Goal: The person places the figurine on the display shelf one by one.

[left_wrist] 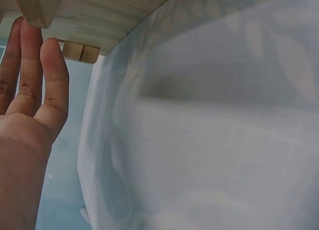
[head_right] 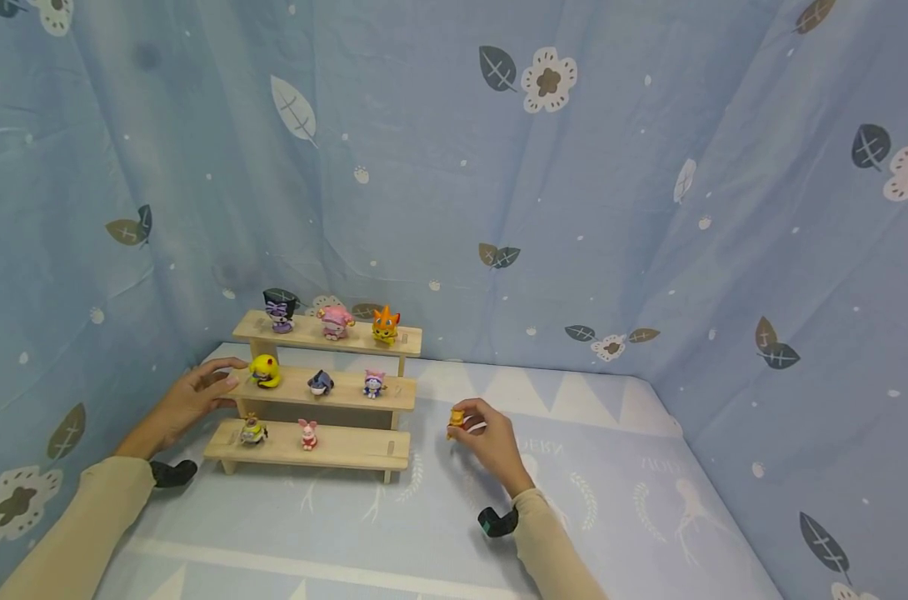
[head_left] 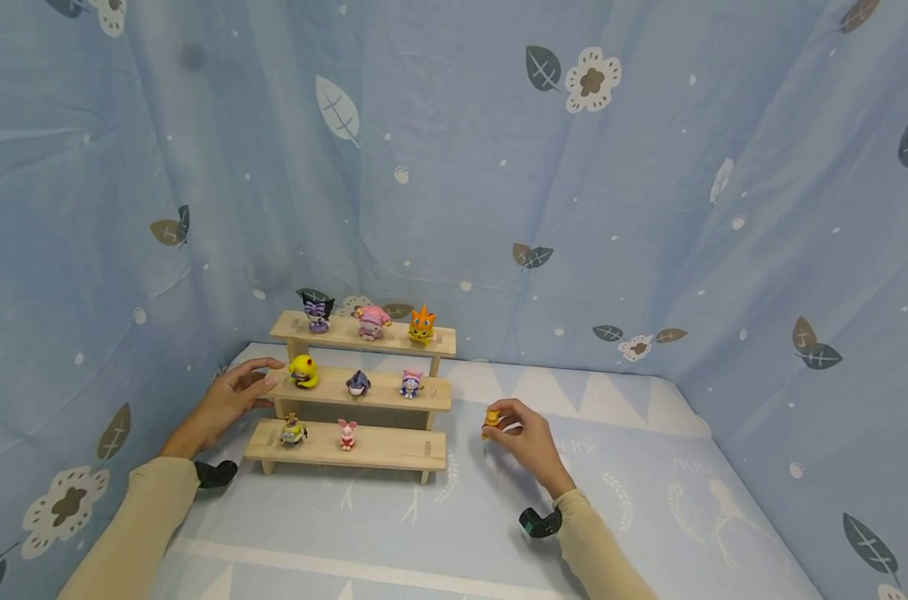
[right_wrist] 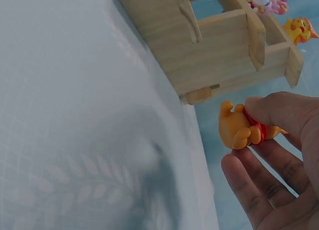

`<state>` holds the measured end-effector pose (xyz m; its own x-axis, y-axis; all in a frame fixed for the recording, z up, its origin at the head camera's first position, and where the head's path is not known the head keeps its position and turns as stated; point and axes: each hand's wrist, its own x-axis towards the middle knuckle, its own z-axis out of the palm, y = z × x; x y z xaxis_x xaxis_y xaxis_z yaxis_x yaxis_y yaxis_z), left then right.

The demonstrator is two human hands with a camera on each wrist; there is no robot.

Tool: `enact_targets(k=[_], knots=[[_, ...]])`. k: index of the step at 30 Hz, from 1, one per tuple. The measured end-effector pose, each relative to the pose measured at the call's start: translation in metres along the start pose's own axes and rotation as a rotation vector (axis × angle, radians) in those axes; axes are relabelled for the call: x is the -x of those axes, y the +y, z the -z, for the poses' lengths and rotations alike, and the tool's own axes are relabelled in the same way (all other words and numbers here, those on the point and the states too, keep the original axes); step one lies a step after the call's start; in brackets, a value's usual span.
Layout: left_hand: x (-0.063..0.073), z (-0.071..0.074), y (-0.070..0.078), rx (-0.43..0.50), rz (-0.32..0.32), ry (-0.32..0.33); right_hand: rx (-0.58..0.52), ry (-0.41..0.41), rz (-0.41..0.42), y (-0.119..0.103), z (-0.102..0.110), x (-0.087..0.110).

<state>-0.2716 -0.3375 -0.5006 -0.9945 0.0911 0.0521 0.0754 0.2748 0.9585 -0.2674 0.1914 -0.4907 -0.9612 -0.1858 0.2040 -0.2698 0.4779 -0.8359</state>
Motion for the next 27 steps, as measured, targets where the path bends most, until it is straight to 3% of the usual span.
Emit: enact_targets(k=[5, 27], knots=[[-0.001, 0.000, 0.000, -0.011, -0.005, -0.002, 0.001, -0.006, -0.007, -0.003, -0.004, 0.001], [-0.001, 0.001, 0.000, -0.014, 0.017, -0.005, -0.054, -0.032, 0.106, -0.024, -0.027, 0.007]])
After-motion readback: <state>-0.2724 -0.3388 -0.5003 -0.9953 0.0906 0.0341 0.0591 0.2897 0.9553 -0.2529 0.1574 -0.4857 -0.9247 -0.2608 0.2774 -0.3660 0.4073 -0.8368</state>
